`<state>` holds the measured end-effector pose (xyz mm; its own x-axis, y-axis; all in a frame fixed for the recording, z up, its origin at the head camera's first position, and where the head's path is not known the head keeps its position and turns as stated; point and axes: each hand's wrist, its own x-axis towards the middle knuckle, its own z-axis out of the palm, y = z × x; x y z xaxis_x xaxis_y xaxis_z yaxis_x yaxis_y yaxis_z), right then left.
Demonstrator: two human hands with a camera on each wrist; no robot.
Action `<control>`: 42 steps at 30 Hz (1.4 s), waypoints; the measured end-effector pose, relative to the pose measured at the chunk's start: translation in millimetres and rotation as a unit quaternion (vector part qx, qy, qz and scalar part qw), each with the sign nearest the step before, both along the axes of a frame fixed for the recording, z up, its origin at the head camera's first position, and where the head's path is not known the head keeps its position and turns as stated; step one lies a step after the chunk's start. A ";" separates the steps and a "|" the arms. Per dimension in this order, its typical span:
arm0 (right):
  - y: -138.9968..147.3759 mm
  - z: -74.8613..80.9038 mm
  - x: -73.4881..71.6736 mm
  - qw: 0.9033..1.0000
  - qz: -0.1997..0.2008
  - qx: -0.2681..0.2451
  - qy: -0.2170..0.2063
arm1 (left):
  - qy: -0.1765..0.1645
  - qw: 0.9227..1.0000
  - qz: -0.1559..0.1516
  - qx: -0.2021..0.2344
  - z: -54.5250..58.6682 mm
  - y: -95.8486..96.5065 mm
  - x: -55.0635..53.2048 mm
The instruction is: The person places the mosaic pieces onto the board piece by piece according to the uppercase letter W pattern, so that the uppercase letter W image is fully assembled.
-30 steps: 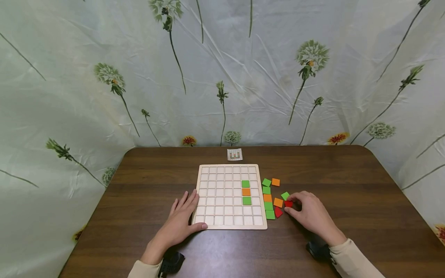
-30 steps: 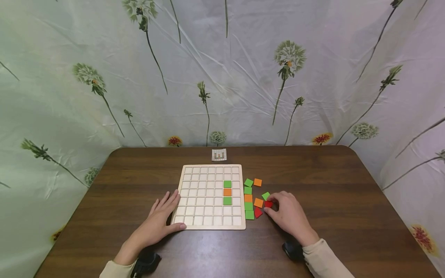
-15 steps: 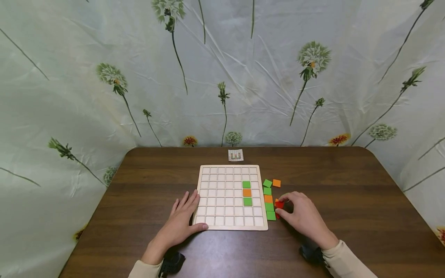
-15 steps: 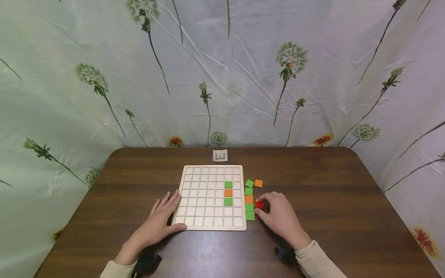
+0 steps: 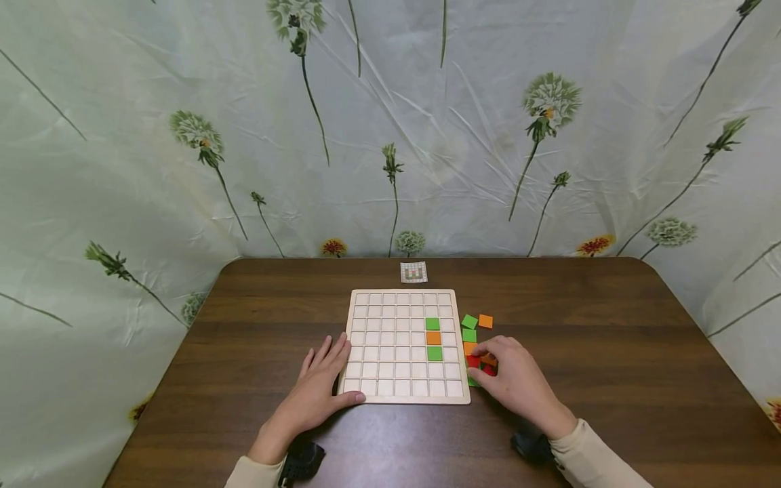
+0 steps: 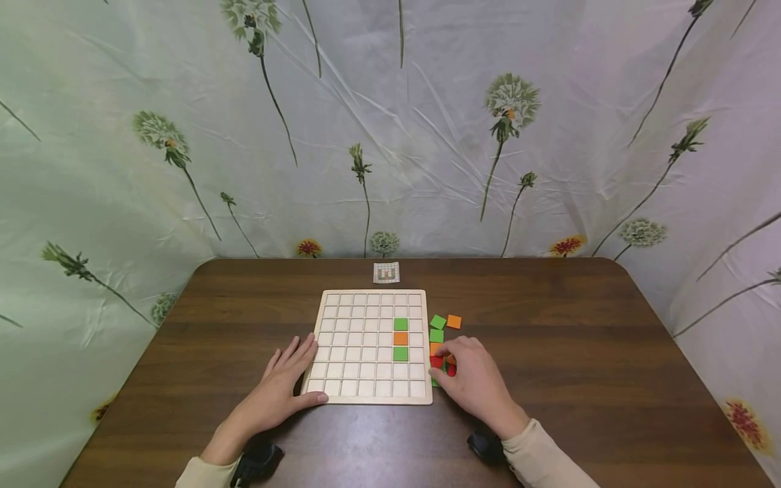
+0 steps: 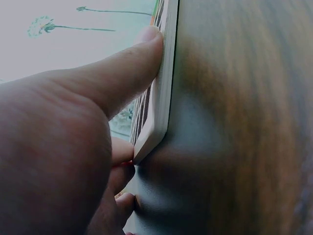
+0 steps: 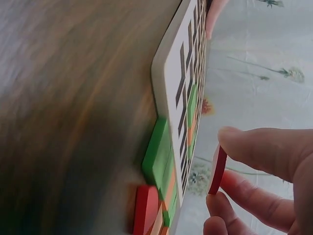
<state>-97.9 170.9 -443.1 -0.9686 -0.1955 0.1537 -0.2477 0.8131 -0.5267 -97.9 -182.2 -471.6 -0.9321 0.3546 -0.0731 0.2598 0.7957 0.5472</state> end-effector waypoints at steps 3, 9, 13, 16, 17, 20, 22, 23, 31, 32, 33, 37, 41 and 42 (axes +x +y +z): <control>-4.9 0.2 0.2 1.000 0.005 -0.003 -0.002 | 0.002 1.000 -0.001 -0.001 0.0 0.2 0.0; -14.6 -2.3 0.6 1.000 0.012 -0.009 0.010 | 0.000 1.000 -0.001 -0.002 -0.1 0.2 -0.5; -21.2 -4.2 0.7 1.000 0.015 -0.014 0.019 | 0.003 1.000 -0.002 -0.003 -0.1 0.4 -0.8; -26.1 -4.3 1.0 1.000 0.018 -0.019 0.012 | 0.004 1.000 -0.003 -0.003 0.5 0.5 -0.8; -27.8 -4.6 1.0 1.000 0.019 -0.021 0.009 | 0.005 1.000 -0.002 -0.002 0.7 0.5 -0.7; -31.7 -5.5 0.6 0.999 0.026 -0.024 0.010 | 0.002 1.000 -0.002 -0.001 1.4 0.4 -0.2; -34.0 -6.1 0.1 0.999 0.028 -0.025 0.010 | 0.001 1.000 -0.002 -0.001 1.4 0.2 0.0; -35.1 -6.4 -0.2 0.999 0.028 -0.023 0.010 | 0.001 1.000 -0.002 0.000 1.4 0.1 0.0; -43.5 -8.9 -4.1 0.999 0.027 -0.019 0.000 | -0.001 1.000 -0.002 -0.001 1.1 -0.4 0.5; -44.6 -9.3 -4.6 0.999 0.028 -0.018 -0.003 | -0.001 1.000 -0.001 0.000 1.1 -0.4 0.6; -45.7 -9.5 -4.9 0.999 0.029 -0.018 -0.007 | -0.001 1.000 -0.001 0.000 1.2 -0.3 0.7; -49.4 -10.1 -5.9 0.999 0.035 -0.012 -0.013 | -0.001 1.000 -0.001 0.001 2.0 0.4 0.9; -51.3 -11.0 -6.2 0.999 0.044 -0.002 -0.001 | -0.002 1.000 -0.002 0.005 3.2 1.1 1.5; -51.6 -11.1 -6.2 0.999 0.047 0.000 0.003 | -0.003 1.000 -0.002 0.007 3.6 1.2 1.8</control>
<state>-104.1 119.3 -454.3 -0.9450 -0.2854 0.1595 -0.3260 0.7860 -0.5253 -96.1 -181.1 -468.0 -0.9302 0.3598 -0.0732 0.2605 0.7870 0.5592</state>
